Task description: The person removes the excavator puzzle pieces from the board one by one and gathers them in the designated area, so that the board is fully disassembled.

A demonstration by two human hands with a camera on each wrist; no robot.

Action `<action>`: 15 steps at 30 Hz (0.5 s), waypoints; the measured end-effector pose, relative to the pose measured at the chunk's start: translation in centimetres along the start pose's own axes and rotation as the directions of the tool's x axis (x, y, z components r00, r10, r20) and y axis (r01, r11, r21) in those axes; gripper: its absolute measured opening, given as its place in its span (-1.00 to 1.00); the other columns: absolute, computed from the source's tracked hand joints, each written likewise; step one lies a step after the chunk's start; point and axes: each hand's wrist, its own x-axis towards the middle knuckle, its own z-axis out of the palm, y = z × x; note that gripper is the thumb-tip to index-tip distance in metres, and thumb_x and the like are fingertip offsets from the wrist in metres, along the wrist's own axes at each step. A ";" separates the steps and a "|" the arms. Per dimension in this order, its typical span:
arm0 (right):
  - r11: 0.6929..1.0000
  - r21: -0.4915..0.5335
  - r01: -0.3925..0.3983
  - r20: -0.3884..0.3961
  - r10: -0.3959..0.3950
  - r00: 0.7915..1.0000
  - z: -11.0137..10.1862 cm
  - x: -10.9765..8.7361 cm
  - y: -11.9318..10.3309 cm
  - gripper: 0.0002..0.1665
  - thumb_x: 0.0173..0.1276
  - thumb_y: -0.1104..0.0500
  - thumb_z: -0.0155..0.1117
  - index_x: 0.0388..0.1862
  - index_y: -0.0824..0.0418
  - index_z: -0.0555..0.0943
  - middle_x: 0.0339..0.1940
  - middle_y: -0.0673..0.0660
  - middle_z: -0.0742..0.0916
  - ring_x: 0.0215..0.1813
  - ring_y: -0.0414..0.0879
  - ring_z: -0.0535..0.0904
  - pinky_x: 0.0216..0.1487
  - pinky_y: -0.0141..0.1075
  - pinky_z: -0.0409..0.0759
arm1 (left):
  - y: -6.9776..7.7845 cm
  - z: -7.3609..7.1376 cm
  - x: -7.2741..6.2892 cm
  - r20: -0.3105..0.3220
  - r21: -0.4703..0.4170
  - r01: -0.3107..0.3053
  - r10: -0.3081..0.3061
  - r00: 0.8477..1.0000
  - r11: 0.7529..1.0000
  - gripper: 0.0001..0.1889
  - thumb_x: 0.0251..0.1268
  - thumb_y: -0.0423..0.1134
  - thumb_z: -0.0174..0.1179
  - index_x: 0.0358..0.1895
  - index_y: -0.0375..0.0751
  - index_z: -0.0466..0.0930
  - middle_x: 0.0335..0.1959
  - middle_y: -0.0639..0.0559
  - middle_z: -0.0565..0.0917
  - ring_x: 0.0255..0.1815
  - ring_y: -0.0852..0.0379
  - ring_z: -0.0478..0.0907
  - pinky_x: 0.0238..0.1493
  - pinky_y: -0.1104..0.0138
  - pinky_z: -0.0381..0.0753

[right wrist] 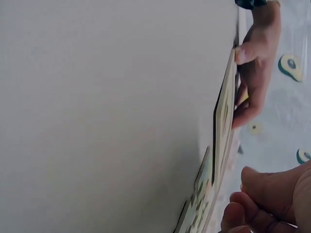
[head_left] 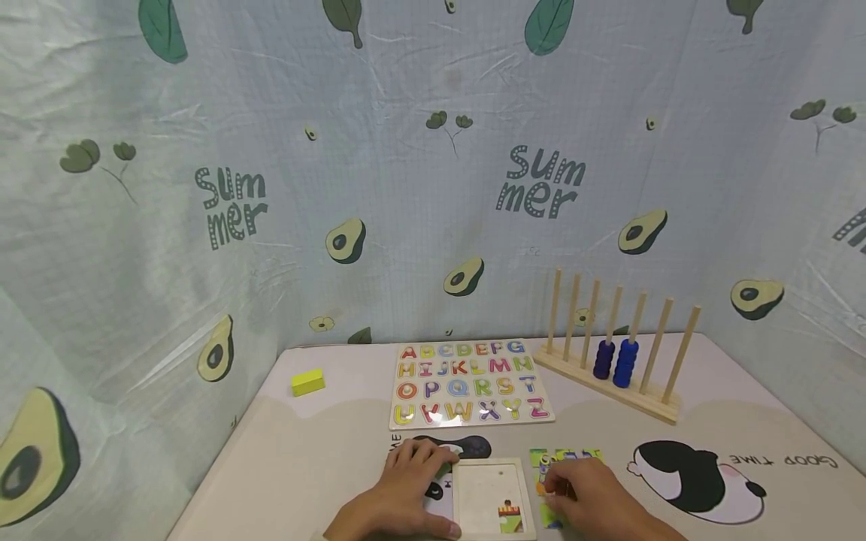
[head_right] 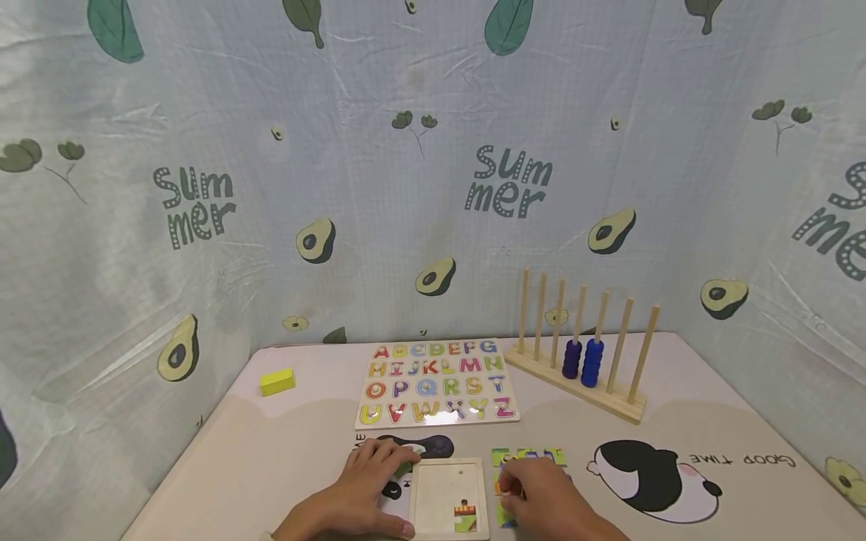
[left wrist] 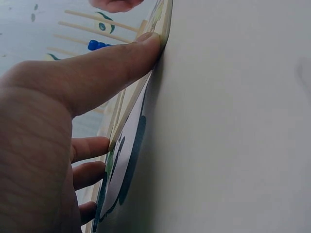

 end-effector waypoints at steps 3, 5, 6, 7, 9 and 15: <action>0.998 0.058 -0.011 0.049 0.008 0.999 0.7 0.5 -0.8 -0.87 0.25 0.21 0.48 -0.25 0.14 0.69 -0.44 -0.08 0.60 -0.37 -0.21 0.45 -0.36 -0.33 0.47 | 0.0 -0.1 0.0 0.000 0.000 0.001 -0.001 1.000 1.000 -0.15 -0.15 0.39 0.47 0.30 0.29 0.38 0.19 0.23 0.41 0.15 0.07 0.21 0.30 -0.17 0.19; 0.993 0.109 -0.050 0.096 0.040 0.995 1.2 0.7 -1.4 -0.80 0.22 0.19 0.50 -0.18 0.15 0.71 -0.41 -0.06 0.62 -0.35 -0.14 0.48 -0.32 -0.32 0.54 | 0.0 -0.1 0.0 0.001 -0.001 0.000 0.000 1.000 1.000 -0.15 -0.15 0.39 0.47 0.30 0.29 0.39 0.20 0.21 0.41 0.17 0.05 0.22 0.31 -0.18 0.19; 0.989 0.134 -0.070 0.119 0.054 0.991 1.5 0.9 -1.6 -0.77 0.21 0.19 0.51 -0.15 0.15 0.72 -0.39 -0.05 0.63 -0.35 -0.11 0.50 -0.30 -0.31 0.58 | 0.0 -0.1 0.0 0.001 -0.001 -0.001 0.001 1.000 1.000 -0.15 -0.14 0.39 0.46 0.30 0.29 0.39 0.21 0.21 0.41 0.18 0.05 0.22 0.31 -0.19 0.18; 0.984 0.156 -0.087 0.140 0.065 0.988 1.8 1.0 -1.9 -0.75 0.20 0.19 0.52 -0.14 0.16 0.72 -0.38 -0.04 0.64 -0.34 -0.09 0.51 -0.28 -0.29 0.60 | -0.1 -0.1 0.0 0.000 -0.001 -0.003 0.003 1.000 1.000 -0.15 -0.14 0.39 0.46 0.30 0.28 0.39 0.22 0.20 0.41 0.19 0.04 0.22 0.31 -0.19 0.18; 0.978 0.178 -0.111 0.167 0.081 0.983 2.3 1.2 -2.4 -0.72 0.18 0.21 0.53 -0.12 0.16 0.72 -0.36 -0.03 0.66 -0.32 -0.06 0.52 -0.21 -0.24 0.64 | -0.2 0.0 0.1 -0.001 -0.001 -0.006 0.006 1.000 1.000 -0.16 -0.13 0.39 0.45 0.31 0.28 0.39 0.23 0.20 0.41 0.21 0.03 0.21 0.31 -0.19 0.18; 0.983 0.135 -0.128 0.175 0.103 0.979 3.1 1.9 -3.4 -0.66 0.09 0.29 0.57 -0.12 0.17 0.73 -0.35 -0.05 0.67 -0.28 -0.05 0.52 -0.06 -0.07 0.66 | -0.5 0.2 0.2 -0.002 -0.001 -0.010 0.010 1.000 1.000 -0.16 -0.12 0.40 0.43 0.32 0.32 0.38 0.24 0.24 0.40 0.22 0.06 0.21 0.29 -0.17 0.19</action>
